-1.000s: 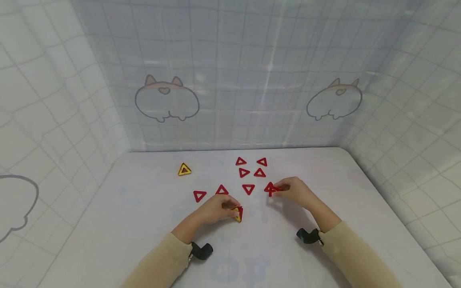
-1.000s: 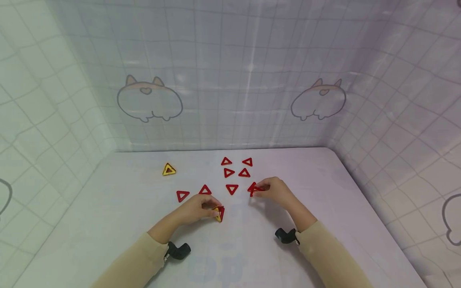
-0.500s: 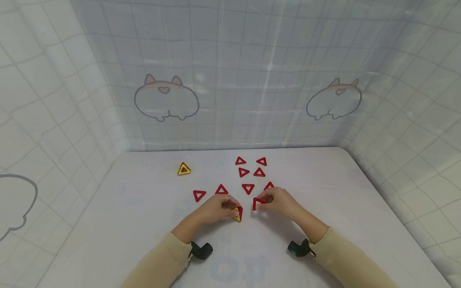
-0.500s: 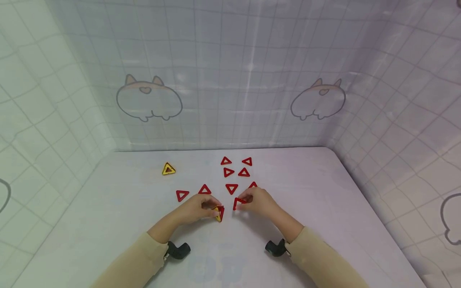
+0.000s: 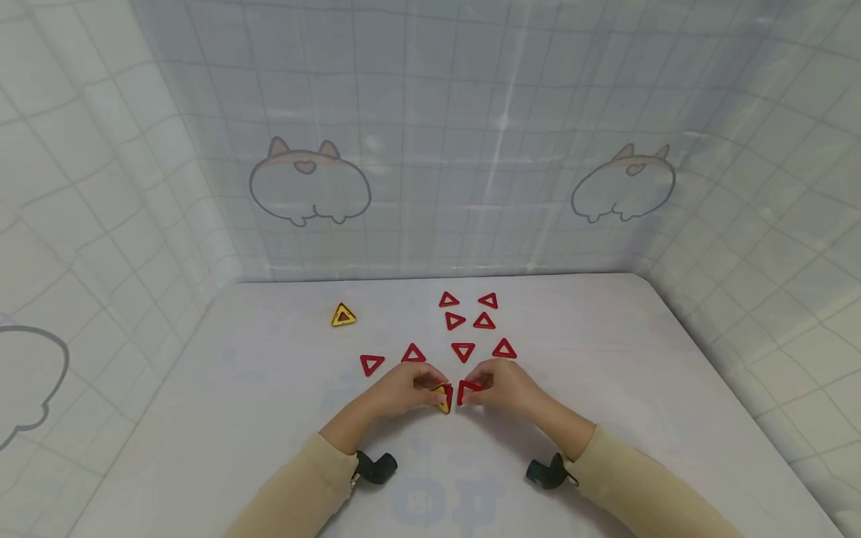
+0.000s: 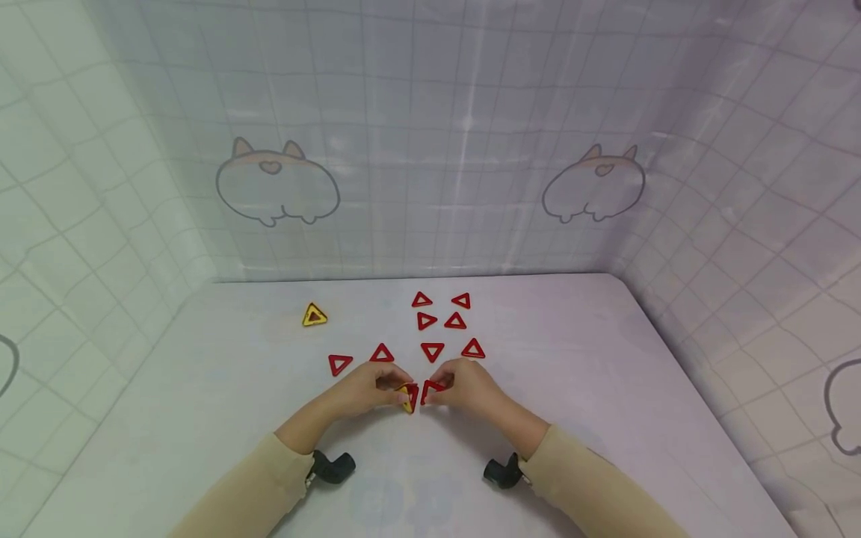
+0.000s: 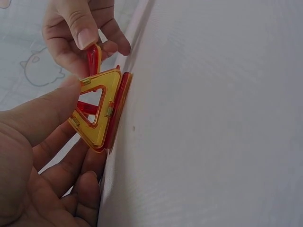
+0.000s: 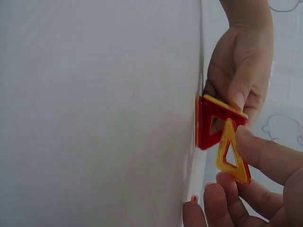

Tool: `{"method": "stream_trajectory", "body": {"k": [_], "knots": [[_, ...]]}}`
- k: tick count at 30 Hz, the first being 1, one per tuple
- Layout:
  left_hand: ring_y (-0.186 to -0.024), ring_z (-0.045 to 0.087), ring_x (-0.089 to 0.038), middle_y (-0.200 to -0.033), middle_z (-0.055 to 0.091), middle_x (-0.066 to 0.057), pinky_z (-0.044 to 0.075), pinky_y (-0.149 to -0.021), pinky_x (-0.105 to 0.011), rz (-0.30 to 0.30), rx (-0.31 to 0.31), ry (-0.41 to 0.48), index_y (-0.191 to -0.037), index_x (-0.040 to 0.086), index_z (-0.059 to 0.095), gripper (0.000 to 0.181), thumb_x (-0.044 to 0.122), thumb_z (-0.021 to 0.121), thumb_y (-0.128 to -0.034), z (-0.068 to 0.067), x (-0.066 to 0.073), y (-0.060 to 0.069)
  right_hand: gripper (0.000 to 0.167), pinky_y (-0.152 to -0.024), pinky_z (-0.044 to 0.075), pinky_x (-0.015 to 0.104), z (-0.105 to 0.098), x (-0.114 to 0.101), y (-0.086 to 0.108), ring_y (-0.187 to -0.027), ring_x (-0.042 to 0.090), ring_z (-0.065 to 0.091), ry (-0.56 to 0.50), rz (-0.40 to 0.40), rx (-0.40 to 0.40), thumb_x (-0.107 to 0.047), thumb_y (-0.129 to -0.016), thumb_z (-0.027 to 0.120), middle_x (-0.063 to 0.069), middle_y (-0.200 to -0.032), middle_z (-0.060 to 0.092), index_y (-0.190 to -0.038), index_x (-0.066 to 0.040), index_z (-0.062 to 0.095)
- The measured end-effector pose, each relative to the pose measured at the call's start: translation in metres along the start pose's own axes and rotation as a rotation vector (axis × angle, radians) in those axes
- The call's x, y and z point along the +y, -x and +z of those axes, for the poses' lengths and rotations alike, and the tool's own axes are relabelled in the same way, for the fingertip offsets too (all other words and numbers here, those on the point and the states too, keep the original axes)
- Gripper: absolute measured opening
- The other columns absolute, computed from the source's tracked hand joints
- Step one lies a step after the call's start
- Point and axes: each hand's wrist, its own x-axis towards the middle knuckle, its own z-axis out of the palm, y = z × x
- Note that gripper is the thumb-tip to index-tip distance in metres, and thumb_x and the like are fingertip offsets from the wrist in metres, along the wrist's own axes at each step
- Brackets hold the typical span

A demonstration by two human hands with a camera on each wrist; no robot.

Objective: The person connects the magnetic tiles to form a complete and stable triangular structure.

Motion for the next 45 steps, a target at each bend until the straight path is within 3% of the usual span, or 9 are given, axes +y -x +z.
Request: {"method": "stream_trajectory", "body": {"k": [21,34,45], "knots": [[-0.105,0.061,-0.014,-0.106,0.068,0.010,0.052,-0.094,-0.037,-0.003,0.000,0.008,-0.112,0.023,0.071,0.027,0.029,0.079,-0.0871,-0.002,0.003,0.004,0.028,-0.066,0.052,0.027,0.011,-0.009,-0.003,-0.075,0.012,0.058,0.132,-0.030,-0.044,-0.027,-0.078,0.087,-0.008,-0.081,0.067,-0.098,-0.012,0.075],[-0.098,0.063,-0.013,-0.103,0.069,0.008,0.053,-0.088,-0.033,0.028,-0.003,0.023,-0.112,0.020,0.072,0.027,0.026,0.079,-0.0873,-0.006,0.000,0.005,0.030,-0.069,0.055,0.026,0.009,-0.016,0.001,-0.076,0.013,0.061,0.068,-0.019,-0.066,-0.016,-0.081,0.085,-0.002,-0.088,0.070,-0.107,-0.007,0.075],[-0.093,0.064,-0.011,-0.098,0.071,0.009,0.052,-0.085,-0.032,0.084,-0.004,0.023,-0.110,0.018,0.074,0.023,0.022,0.079,-0.0880,-0.009,-0.003,0.007,0.024,-0.067,0.053,0.026,0.010,-0.015,-0.005,-0.076,0.010,0.061,0.029,-0.059,-0.049,-0.022,-0.081,0.085,-0.009,-0.083,0.068,-0.101,-0.012,0.075]]}}
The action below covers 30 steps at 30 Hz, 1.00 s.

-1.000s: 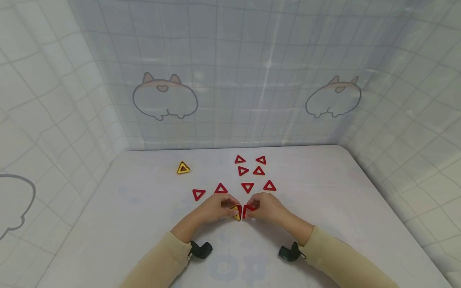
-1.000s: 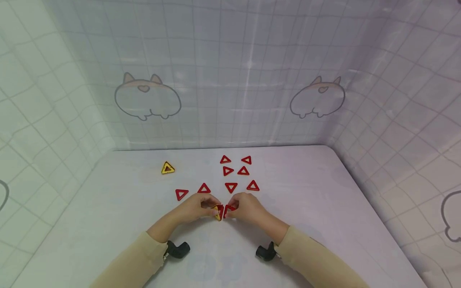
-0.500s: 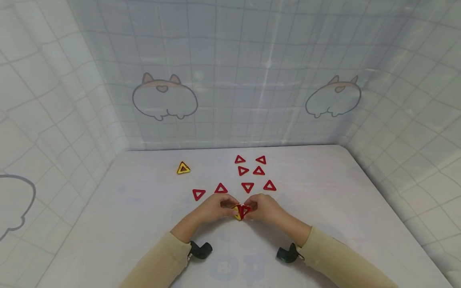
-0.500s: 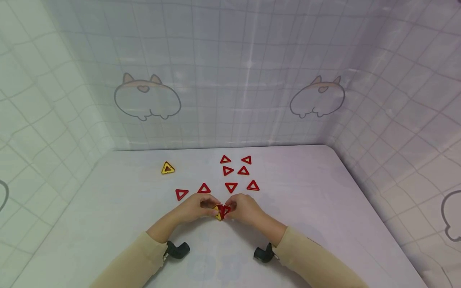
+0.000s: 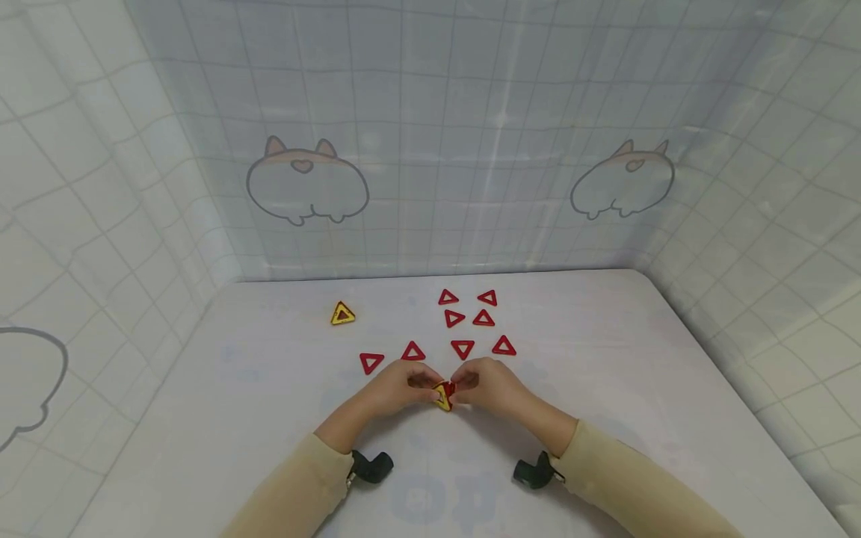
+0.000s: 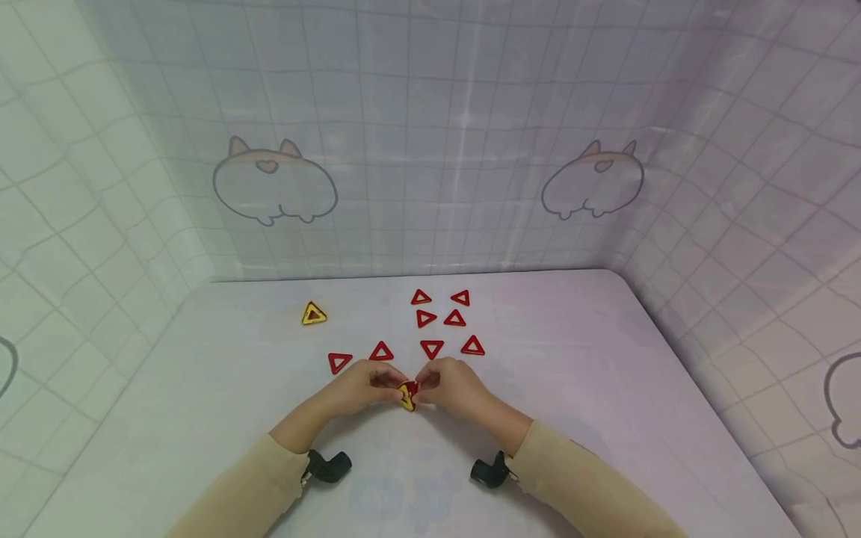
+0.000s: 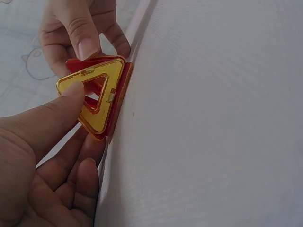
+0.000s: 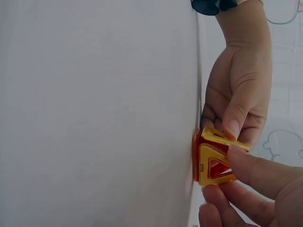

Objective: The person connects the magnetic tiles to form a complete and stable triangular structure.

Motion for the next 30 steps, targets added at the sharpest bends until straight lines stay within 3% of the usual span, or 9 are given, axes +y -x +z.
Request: {"method": "stream_trajectory", "body": {"k": [18,30], "knots": [[-0.093,0.065,-0.011,-0.099,0.072,0.008,0.053,-0.084,-0.030,0.016,-0.003,0.029,-0.111,0.018,0.074,0.023,0.021,0.078,-0.0884,-0.001,-0.001,-0.001,0.024,-0.067,0.053,0.027,0.002,0.001,-0.006,-0.076,0.010,0.061,0.001,-0.009,-0.010,-0.024,-0.080,0.086,-0.009,-0.083,0.067,-0.098,-0.013,0.074],[-0.098,0.063,-0.013,-0.103,0.068,0.008,0.054,-0.087,-0.030,-0.001,-0.003,0.042,-0.113,0.021,0.072,0.027,0.020,0.079,-0.0871,0.010,0.010,-0.004,0.019,-0.071,0.053,0.031,-0.019,0.002,0.000,-0.079,0.013,0.061,0.014,0.019,-0.048,-0.025,-0.084,0.082,-0.008,-0.085,0.067,-0.098,-0.016,0.075]]}}
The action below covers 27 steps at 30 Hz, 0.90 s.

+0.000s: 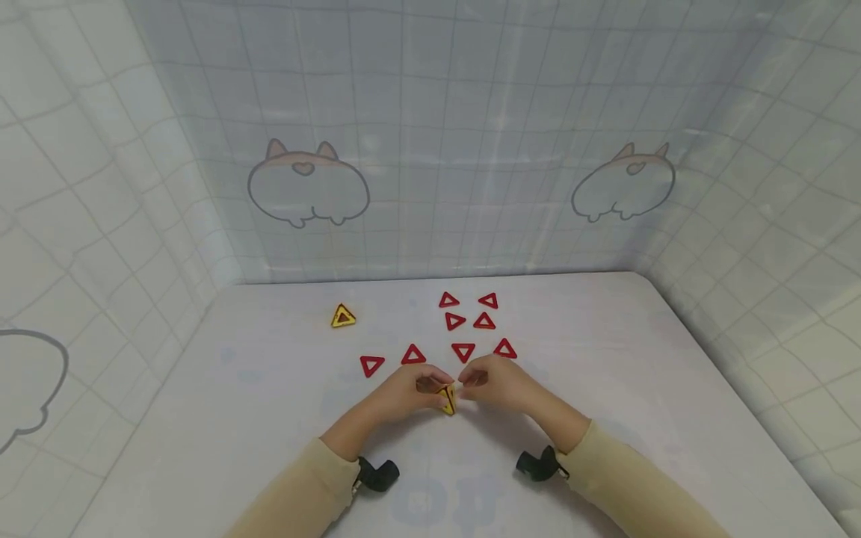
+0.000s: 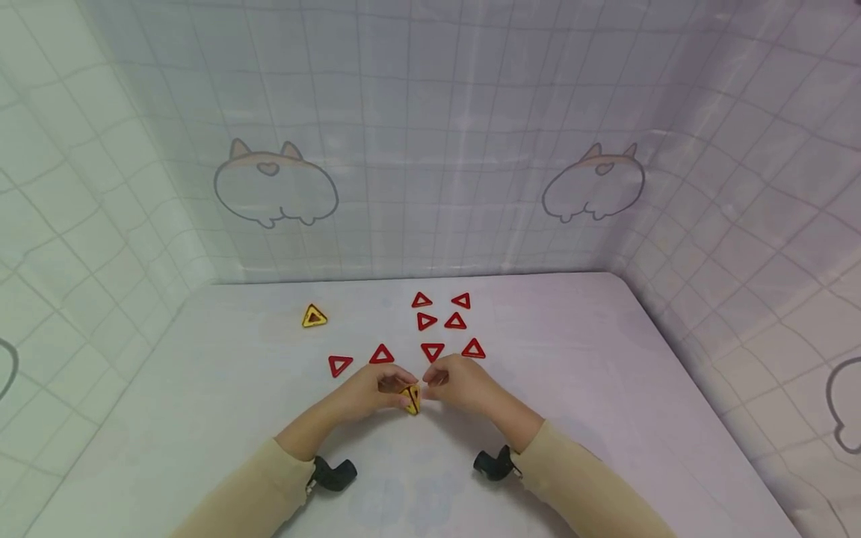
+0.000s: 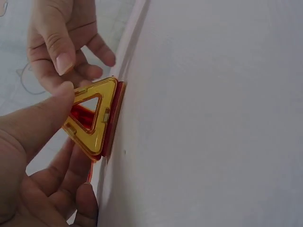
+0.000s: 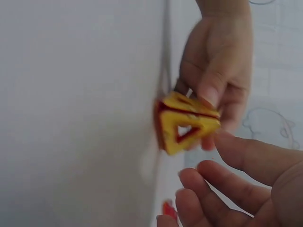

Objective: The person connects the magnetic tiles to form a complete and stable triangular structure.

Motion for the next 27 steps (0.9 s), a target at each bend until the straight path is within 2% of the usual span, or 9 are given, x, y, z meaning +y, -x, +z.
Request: {"method": "stream_trajectory", "body": {"k": [6,10,17,21,27], "knots": [[-0.094,0.062,-0.012,-0.099,0.067,0.011,0.053,-0.083,-0.029,-0.014,0.026,-0.062,-0.110,0.024,0.075,0.024,0.019,0.079,-0.0875,0.002,0.004,0.001,0.022,-0.074,0.053,0.031,-0.018,0.003,0.003,-0.082,0.013,0.061,0.017,0.007,0.002,-0.022,-0.086,0.081,-0.007,-0.089,0.068,-0.104,-0.011,0.075],[-0.093,0.061,-0.011,-0.098,0.066,0.013,0.053,-0.082,-0.029,-0.017,0.071,-0.098,-0.109,0.026,0.075,0.022,0.021,0.079,-0.0878,0.001,0.005,0.001,0.024,-0.076,0.053,0.031,-0.033,0.006,0.004,-0.086,0.013,0.061,0.010,-0.003,0.019,-0.020,-0.087,0.079,-0.007,-0.093,0.069,-0.107,-0.008,0.074],[-0.092,0.060,-0.013,-0.099,0.066,0.011,0.053,-0.079,-0.029,-0.053,0.158,-0.082,-0.108,0.028,0.075,0.023,0.025,0.080,-0.0859,-0.002,0.007,0.001,0.031,-0.081,0.054,0.034,-0.055,0.011,0.006,-0.093,0.017,0.063,-0.041,0.007,0.047,-0.021,-0.089,0.078,-0.003,-0.099,0.070,-0.114,-0.004,0.072],[-0.095,0.059,-0.014,-0.099,0.065,0.010,0.053,-0.082,-0.030,-0.085,0.229,-0.071,-0.108,0.029,0.076,0.024,0.028,0.081,-0.0841,-0.009,0.008,0.001,0.031,-0.082,0.054,0.035,-0.065,0.017,0.004,-0.094,0.019,0.063,-0.055,0.030,0.067,-0.021,-0.090,0.076,-0.001,-0.101,0.070,-0.116,-0.004,0.071],[-0.096,0.060,-0.015,-0.105,0.067,0.008,0.053,-0.084,-0.033,-0.061,0.349,-0.111,-0.111,0.023,0.076,0.027,0.024,0.080,-0.0845,-0.031,0.008,-0.005,0.027,-0.079,0.054,0.038,-0.077,0.024,-0.007,-0.098,0.023,0.063,-0.064,0.027,0.165,-0.020,-0.093,0.073,0.003,-0.105,0.070,-0.116,-0.005,0.071]]}}
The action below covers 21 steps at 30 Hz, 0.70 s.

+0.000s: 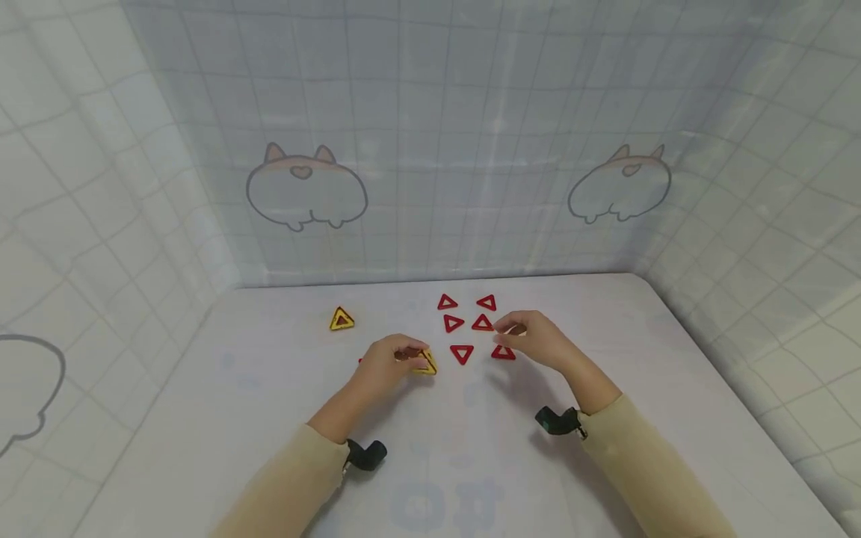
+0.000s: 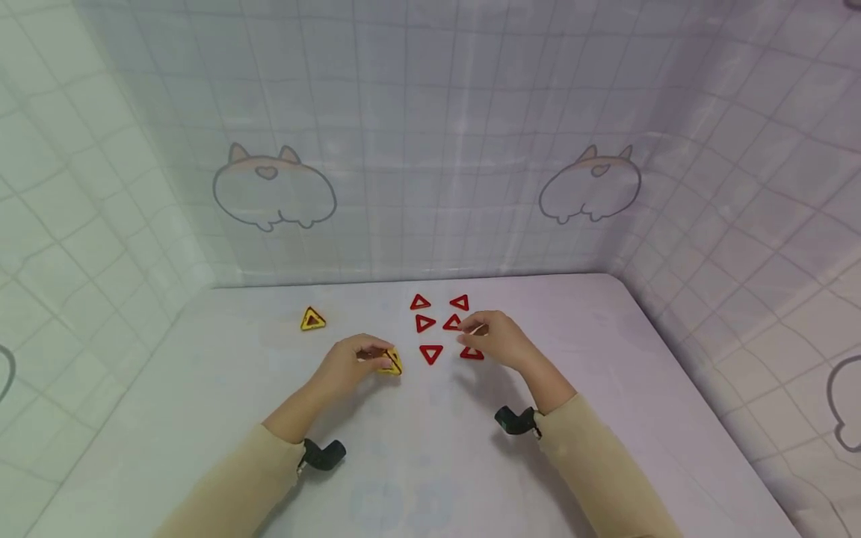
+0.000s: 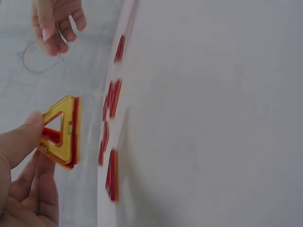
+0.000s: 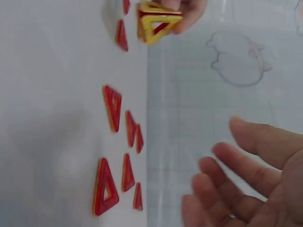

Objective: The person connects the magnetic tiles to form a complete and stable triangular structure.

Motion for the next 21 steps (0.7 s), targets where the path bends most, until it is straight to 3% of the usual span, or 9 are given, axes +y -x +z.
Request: {"method": "stream_trajectory", "body": {"k": [8,16,21], "knots": [[-0.104,0.061,-0.022,-0.111,0.068,-0.001,0.052,-0.089,-0.038,-0.015,0.143,-0.044,-0.121,0.016,0.072,0.032,0.024,0.075,-0.0904,-0.017,-0.008,-0.026,0.028,-0.083,0.054,0.041,-0.001,0.010,-0.031,-0.106,0.027,0.062,0.010,0.005,0.128,-0.022,-0.096,0.069,0.008,-0.113,0.068,-0.118,-0.005,0.069],[-0.107,0.061,-0.026,-0.120,0.066,-0.008,0.054,-0.088,-0.040,-0.017,0.201,-0.068,-0.125,0.013,0.070,0.033,0.024,0.072,-0.0934,-0.028,-0.013,-0.050,0.033,-0.089,0.053,0.045,0.001,0.026,-0.059,-0.111,0.030,0.062,-0.013,0.083,0.174,-0.023,-0.097,0.067,0.012,-0.120,0.066,-0.123,-0.002,0.067],[-0.110,0.061,-0.027,-0.122,0.065,-0.010,0.053,-0.090,-0.040,-0.036,0.204,-0.070,-0.126,0.010,0.069,0.033,0.023,0.069,-0.0957,-0.030,-0.019,-0.065,0.033,-0.093,0.051,0.046,0.002,0.036,-0.074,-0.116,0.031,0.060,-0.034,0.113,0.177,-0.023,-0.098,0.066,0.013,-0.122,0.064,-0.124,-0.003,0.065]]}}
